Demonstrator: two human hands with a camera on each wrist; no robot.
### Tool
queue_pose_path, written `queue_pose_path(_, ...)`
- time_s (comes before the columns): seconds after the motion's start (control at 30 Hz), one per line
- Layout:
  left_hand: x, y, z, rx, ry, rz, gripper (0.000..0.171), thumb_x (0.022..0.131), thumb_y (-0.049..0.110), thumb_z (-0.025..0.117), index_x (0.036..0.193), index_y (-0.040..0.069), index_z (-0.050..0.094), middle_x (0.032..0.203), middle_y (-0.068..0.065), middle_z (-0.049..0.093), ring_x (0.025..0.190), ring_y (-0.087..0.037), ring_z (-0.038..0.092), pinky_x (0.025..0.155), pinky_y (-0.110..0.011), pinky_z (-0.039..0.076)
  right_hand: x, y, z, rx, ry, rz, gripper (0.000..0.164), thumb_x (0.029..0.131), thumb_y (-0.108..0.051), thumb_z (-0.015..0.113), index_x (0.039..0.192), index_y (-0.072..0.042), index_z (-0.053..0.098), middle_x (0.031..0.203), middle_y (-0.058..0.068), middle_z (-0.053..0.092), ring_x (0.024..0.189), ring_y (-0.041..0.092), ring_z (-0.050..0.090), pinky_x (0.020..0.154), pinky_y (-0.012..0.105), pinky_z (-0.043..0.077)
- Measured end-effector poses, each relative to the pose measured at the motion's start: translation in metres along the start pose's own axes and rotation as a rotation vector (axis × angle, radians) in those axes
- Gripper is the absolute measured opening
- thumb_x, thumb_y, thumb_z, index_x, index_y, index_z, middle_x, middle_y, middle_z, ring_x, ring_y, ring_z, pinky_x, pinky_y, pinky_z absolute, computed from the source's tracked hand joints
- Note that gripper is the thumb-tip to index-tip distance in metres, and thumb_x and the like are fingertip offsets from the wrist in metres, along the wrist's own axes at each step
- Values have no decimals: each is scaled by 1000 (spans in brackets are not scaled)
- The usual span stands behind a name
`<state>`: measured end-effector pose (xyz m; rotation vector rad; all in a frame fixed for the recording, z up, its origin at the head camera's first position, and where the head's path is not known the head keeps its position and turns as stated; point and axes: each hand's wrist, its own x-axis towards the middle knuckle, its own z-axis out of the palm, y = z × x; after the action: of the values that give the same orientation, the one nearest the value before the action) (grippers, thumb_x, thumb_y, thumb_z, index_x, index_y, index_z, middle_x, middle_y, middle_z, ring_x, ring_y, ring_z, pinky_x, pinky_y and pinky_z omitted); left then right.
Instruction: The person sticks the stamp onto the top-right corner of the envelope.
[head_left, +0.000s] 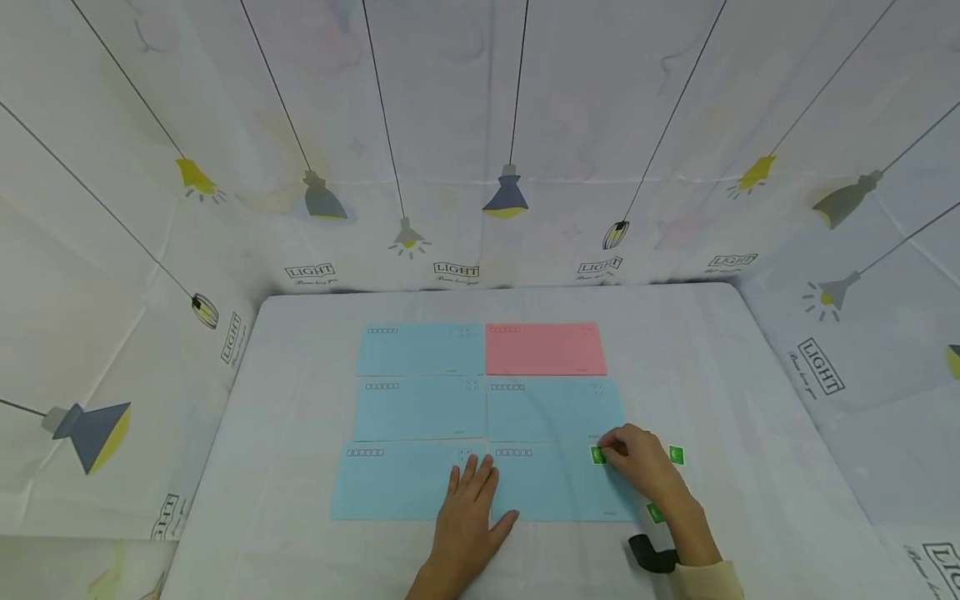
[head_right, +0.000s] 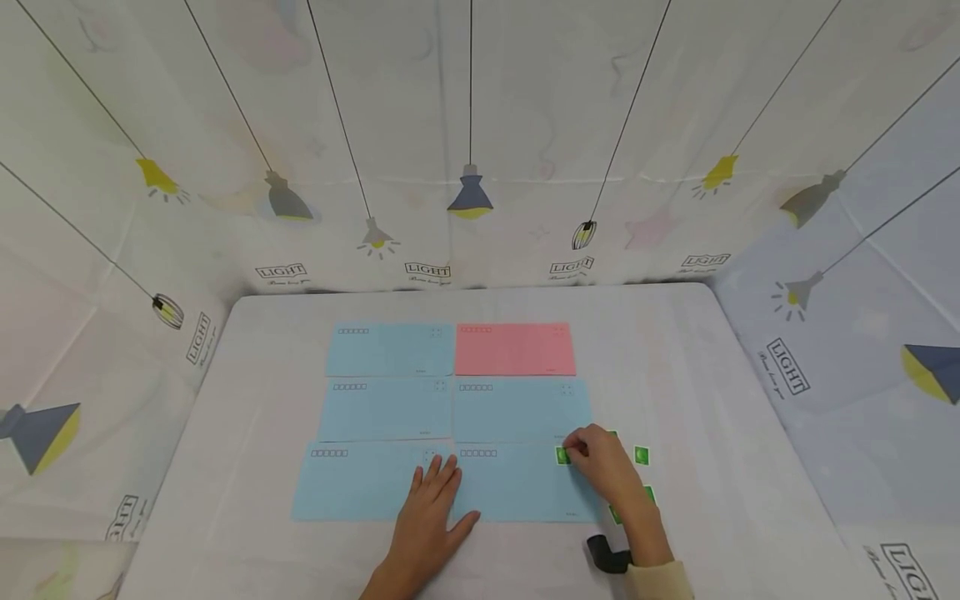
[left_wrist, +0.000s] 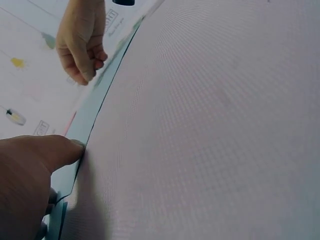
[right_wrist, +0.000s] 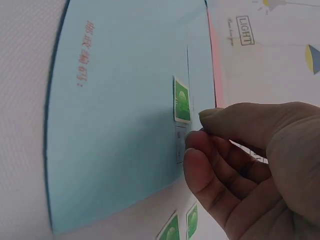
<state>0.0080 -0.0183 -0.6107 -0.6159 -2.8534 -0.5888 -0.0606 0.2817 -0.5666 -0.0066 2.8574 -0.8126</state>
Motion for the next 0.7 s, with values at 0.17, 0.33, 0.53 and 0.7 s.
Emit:
queue_pose_path(0.17, 1, 0, -1, 11, -36, -8, 64, 88, 53, 57, 133, 7, 53, 146, -6, 44, 139, -28, 36, 110, -53, 33, -3, 0, -7, 11, 36, 4, 9, 86, -12, 65, 95, -9, 67, 89, 2, 65, 77, 13, 54, 67, 26, 49)
queue_pose_path(0.33, 4, 1, -7, 29, -73, -16, 60, 89, 51, 55, 131, 9, 54, 144, -6, 46, 137, -28, 39, 108, -53, 35, -8, 2, -15, 12, 61, 14, 11, 88, -15, 64, 97, -10, 66, 93, 2, 66, 80, 14, 55, 70, 28, 50)
queue_pose_path(0.53, 18, 2, -15, 35, 55, 31, 51, 88, 42, 61, 123, 5, 60, 133, -10, 57, 126, -30, 52, 102, -52, 43, -13, 4, -22, 25, 61, 49, 13, 89, -18, 63, 99, -10, 65, 96, 4, 67, 84, 15, 58, 72, 31, 53)
queue_pose_path(0.7, 42, -1, -21, 24, 144, 22, 50, 87, 38, 64, 122, 2, 60, 130, -13, 58, 125, -31, 53, 102, -52, 42, -14, 10, -28, 13, 101, 56, 14, 90, -20, 63, 100, -10, 65, 95, 5, 68, 83, 16, 60, 67, 27, 52)
